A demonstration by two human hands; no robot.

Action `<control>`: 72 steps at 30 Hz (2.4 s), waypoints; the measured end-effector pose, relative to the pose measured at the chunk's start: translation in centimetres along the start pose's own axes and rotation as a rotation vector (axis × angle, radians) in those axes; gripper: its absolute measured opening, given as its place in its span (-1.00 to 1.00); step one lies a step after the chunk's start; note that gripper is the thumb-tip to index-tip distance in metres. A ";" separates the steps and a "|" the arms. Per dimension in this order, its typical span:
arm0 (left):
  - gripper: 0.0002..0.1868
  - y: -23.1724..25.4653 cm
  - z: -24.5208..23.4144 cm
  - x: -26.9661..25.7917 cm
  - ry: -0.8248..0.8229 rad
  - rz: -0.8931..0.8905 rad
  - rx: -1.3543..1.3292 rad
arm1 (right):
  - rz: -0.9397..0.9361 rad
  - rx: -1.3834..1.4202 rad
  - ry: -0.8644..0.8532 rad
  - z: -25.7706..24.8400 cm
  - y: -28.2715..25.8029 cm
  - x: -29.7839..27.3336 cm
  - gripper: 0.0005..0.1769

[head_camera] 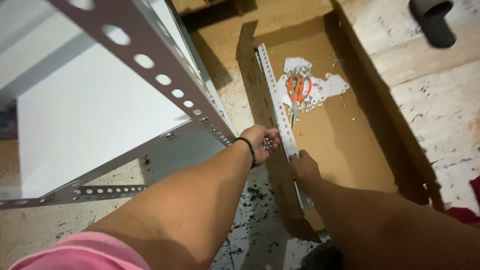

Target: The person assembles a white metal shelving unit by attaching vertical uprights to horizontal shelves using bolts, nuts, and washers. They use a screwdriver to tighten the fasteners and secure the frame.

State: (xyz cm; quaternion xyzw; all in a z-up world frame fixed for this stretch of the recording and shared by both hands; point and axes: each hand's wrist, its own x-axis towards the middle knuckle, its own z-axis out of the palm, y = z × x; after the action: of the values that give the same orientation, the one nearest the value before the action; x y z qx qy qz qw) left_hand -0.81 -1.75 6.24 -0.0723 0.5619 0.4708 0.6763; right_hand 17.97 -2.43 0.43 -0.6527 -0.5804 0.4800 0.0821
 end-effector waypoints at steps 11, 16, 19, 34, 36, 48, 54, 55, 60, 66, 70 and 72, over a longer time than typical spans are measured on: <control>-0.66 2.7 2.8 -9.6 -0.102 0.002 0.042 | -0.049 0.567 0.072 -5.0 -8.8 -9.2 -0.71; -0.67 4.3 2.8 -13.9 -0.300 -0.089 0.226 | -0.193 0.700 0.096 -6.7 -12.8 -11.3 -0.73; -0.76 5.9 2.0 -17.7 -0.443 -0.164 0.439 | -0.343 0.678 0.114 -8.0 -15.6 -12.5 -0.75; -0.77 19.7 -7.8 -29.6 -0.029 0.293 0.582 | -0.801 0.565 0.119 -10.5 -30.2 -18.9 -0.60; -0.81 21.3 -8.4 -28.2 0.145 0.459 0.596 | -0.812 0.592 0.090 -10.4 -31.0 -19.4 -0.55; -0.58 16.4 -10.2 -30.8 0.726 1.219 1.261 | -0.786 0.518 0.037 -9.6 -32.1 -18.4 -0.52; -0.76 16.4 -10.4 -31.0 0.647 1.324 1.196 | -0.769 0.417 0.177 -8.9 -32.2 -17.8 -0.52; -0.78 16.3 -10.5 -31.1 0.642 1.328 1.196 | -0.785 0.410 0.203 -8.8 -32.1 -17.7 -0.51; -0.73 16.4 -10.4 -32.1 0.596 1.215 1.156 | -0.785 0.456 0.172 -8.6 -31.8 -17.6 -0.48; -0.36 17.7 -11.7 -31.5 0.597 1.134 0.795 | -0.733 0.338 0.206 -9.2 -31.7 -18.5 -0.50; -0.26 19.6 -14.5 -30.0 0.302 1.142 0.131 | -0.733 0.448 0.132 -9.3 -32.1 -19.1 -0.48; -0.18 19.2 -16.4 -28.8 0.227 1.085 -0.003 | -0.754 0.496 0.086 -9.5 -31.8 -19.3 -0.48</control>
State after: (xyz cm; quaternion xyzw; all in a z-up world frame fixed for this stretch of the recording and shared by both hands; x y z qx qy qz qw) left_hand -23.80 -17.54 32.56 0.1762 0.5875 0.7415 0.2719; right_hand 5.81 -4.32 36.81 -0.3759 -0.6409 0.5135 0.4292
